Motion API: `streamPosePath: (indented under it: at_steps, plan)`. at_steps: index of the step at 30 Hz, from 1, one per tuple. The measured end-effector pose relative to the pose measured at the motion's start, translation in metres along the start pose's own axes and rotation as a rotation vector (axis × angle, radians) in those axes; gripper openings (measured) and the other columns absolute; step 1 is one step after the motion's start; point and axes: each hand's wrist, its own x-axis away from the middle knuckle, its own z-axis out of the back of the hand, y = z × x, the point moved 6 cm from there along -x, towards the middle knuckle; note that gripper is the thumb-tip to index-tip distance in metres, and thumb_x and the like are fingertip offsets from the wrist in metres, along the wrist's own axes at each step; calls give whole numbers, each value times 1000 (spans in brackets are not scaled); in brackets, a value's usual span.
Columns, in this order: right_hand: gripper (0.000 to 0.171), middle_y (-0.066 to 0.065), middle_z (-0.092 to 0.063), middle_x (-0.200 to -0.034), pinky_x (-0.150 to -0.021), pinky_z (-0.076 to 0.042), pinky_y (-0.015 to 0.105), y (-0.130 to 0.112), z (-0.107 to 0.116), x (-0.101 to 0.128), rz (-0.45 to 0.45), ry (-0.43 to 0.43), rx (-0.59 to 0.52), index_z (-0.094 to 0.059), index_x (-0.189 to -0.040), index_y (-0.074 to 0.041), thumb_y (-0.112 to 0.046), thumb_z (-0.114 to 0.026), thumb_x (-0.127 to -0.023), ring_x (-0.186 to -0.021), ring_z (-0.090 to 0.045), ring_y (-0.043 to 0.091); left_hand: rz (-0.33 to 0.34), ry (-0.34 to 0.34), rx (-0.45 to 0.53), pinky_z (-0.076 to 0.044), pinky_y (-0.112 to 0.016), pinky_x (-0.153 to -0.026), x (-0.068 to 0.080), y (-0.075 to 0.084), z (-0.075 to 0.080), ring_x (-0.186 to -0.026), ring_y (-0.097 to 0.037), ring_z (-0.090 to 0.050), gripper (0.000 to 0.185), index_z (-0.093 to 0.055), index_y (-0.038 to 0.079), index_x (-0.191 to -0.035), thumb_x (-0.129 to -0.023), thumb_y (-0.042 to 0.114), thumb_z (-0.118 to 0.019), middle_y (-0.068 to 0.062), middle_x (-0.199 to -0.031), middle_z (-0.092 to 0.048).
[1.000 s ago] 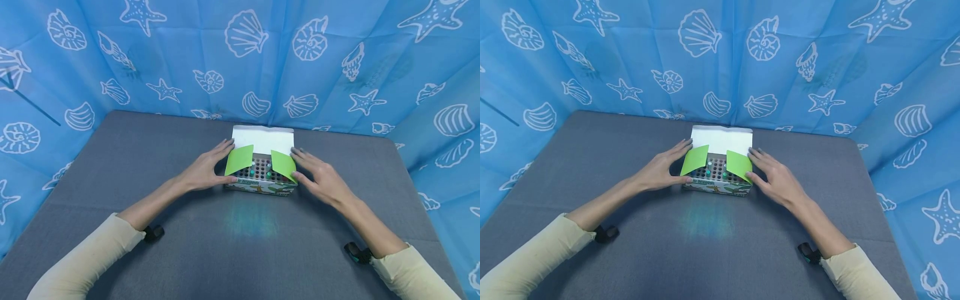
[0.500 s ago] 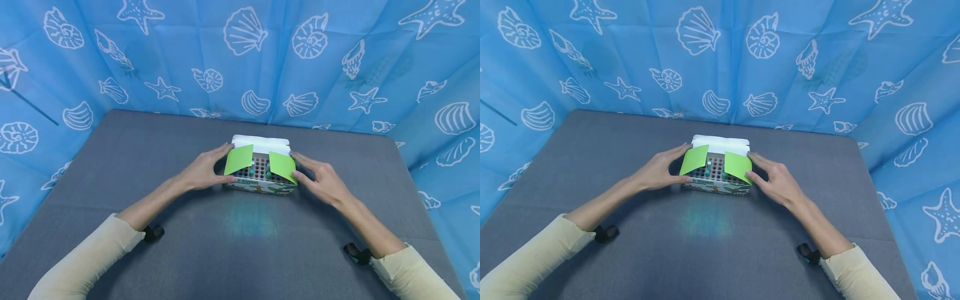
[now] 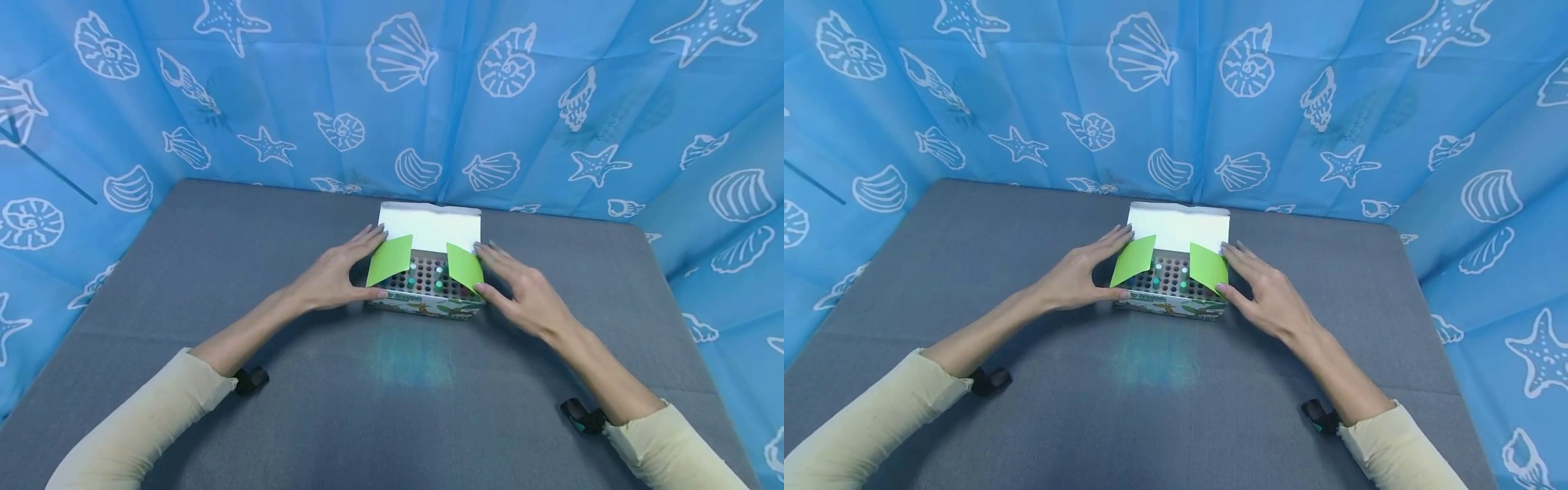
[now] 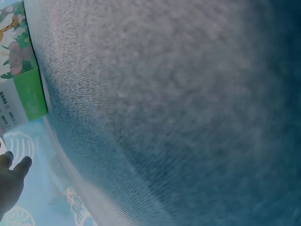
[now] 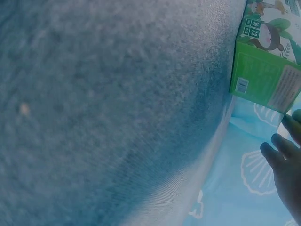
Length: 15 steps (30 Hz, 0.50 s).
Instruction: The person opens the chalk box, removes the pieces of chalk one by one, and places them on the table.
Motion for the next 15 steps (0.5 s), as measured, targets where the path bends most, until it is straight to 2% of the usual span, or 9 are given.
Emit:
streamPosePath:
  at_steps: [4, 10, 15]
  plan:
    - [68, 16, -39, -155, -108, -32, 66, -4, 2, 0, 18, 12, -2, -38, -154, -10, -39, -63, -97, -143, -33, 40, -22, 5, -5, -27, -59, -115, -1, 4, 2, -151, -24, -13, 99, -19, 20, -160, -85, 60, -69, -1, -165, -18]
    - [75, 18, -42, -152, -108, -33, 65, -11, 3, -2, 57, 33, 27, -41, -152, -8, -36, -73, -90, -142, -33, 41, 16, 16, -25, -30, -62, -112, -3, 7, 6, -146, -40, -25, 91, -26, 25, -159, -86, 60, -68, -12, -165, -15]
    - [76, 23, -46, -148, -107, -34, 65, -13, 7, -2, 81, 74, 18, -43, -150, -5, -33, -76, -87, -137, -39, 46, -24, 47, -3, -29, -59, -114, -4, 12, 12, -144, -42, -29, 87, -33, 19, -157, -86, 52, -73, -16, -161, -25]
